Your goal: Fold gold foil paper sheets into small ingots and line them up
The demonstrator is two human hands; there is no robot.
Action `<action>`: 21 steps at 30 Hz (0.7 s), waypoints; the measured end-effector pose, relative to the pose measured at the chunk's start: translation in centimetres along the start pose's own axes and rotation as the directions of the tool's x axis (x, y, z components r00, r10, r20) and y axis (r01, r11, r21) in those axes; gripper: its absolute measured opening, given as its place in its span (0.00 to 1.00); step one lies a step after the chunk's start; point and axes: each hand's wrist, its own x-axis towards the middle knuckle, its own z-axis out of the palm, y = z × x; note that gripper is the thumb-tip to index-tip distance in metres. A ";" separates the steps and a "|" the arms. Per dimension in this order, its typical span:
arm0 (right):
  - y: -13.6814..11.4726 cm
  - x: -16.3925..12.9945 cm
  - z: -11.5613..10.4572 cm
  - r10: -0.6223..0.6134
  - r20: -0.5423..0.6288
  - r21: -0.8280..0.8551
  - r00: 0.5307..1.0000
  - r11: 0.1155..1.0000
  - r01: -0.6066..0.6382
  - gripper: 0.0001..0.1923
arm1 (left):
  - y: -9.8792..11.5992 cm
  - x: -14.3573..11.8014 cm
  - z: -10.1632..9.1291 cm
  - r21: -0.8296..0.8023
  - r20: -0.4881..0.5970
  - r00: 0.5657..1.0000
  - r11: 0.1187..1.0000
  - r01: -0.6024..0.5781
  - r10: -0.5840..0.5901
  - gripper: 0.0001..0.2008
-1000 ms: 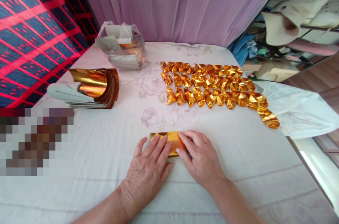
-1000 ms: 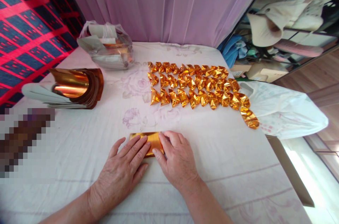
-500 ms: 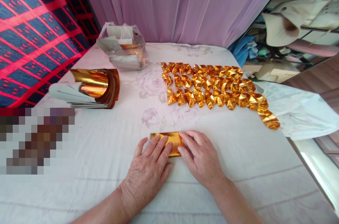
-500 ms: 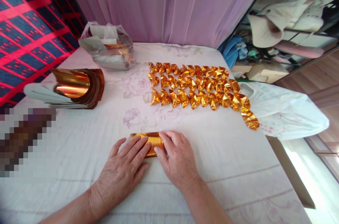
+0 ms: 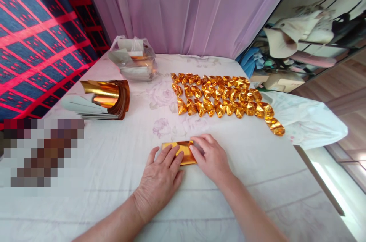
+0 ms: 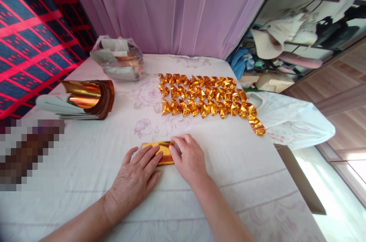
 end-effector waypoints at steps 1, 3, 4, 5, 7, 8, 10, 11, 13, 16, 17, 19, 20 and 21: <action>-0.2 0.4 -0.2 0.028 0.030 -0.022 0.999 0.999 -0.027 0.11 | 0.0 0.0 0.0 0.002 0.002 1.000 1.000 -0.002 0.002 0.18; -0.6 1.4 -0.7 0.086 0.130 -0.067 0.988 0.995 -0.078 0.10 | -0.1 0.1 0.1 0.000 -0.001 1.000 1.000 -0.006 0.006 0.18; -0.8 2.0 -1.0 0.115 0.193 -0.082 0.974 0.992 -0.101 0.11 | -0.1 0.1 0.1 -0.003 -0.004 1.000 1.000 -0.008 0.008 0.17; -1.0 2.5 -1.3 0.144 0.244 -0.098 0.959 0.988 -0.123 0.10 | -0.1 0.1 0.1 -0.004 -0.012 1.000 1.000 -0.007 0.007 0.17; -1.3 3.5 -1.8 0.151 0.307 -0.114 0.940 0.986 -0.122 0.08 | -0.1 0.2 0.1 0.000 -0.020 1.000 1.000 -0.012 0.012 0.17; -1.5 3.9 -2.1 0.148 0.332 -0.129 0.932 0.985 -0.111 0.06 | -0.1 0.2 0.2 0.003 -0.025 1.000 1.000 -0.016 0.016 0.17; -1.8 4.5 -2.4 0.150 0.369 -0.148 0.917 0.984 -0.102 0.05 | -0.2 0.2 0.2 0.008 -0.032 0.999 1.000 -0.024 0.024 0.17; -1.8 4.7 -2.5 0.154 0.383 -0.152 0.911 0.983 -0.103 0.04 | -0.2 0.2 0.2 0.009 -0.036 0.999 1.000 -0.026 0.026 0.17; -1.9 5.0 -2.6 0.155 0.389 -0.147 0.908 0.984 -0.105 0.04 | -0.2 0.2 0.3 0.009 -0.049 0.998 1.000 -0.028 0.028 0.17; -2.0 5.1 -2.5 0.138 0.382 -0.118 0.914 0.988 -0.100 0.05 | -0.2 0.2 0.4 0.003 -0.065 0.997 1.000 -0.029 0.029 0.17; -2.0 5.1 -2.5 0.131 0.378 -0.102 0.916 0.990 -0.099 0.06 | -0.2 0.2 0.4 0.001 -0.068 0.997 1.000 -0.030 0.030 0.17; -2.0 4.9 -2.3 0.119 0.366 -0.062 0.923 0.993 -0.104 0.06 | -0.3 0.3 0.4 -0.002 -0.075 0.997 1.000 -0.032 0.031 0.17; -2.0 4.8 -2.2 0.116 0.358 -0.036 0.927 0.993 -0.110 0.07 | -0.3 0.3 0.4 -0.004 -0.081 0.996 0.999 -0.033 0.032 0.17; -2.0 4.6 -2.0 0.119 0.349 -0.007 0.929 0.992 -0.125 0.07 | -0.3 0.3 0.4 -0.007 -0.085 0.996 0.999 -0.034 0.033 0.17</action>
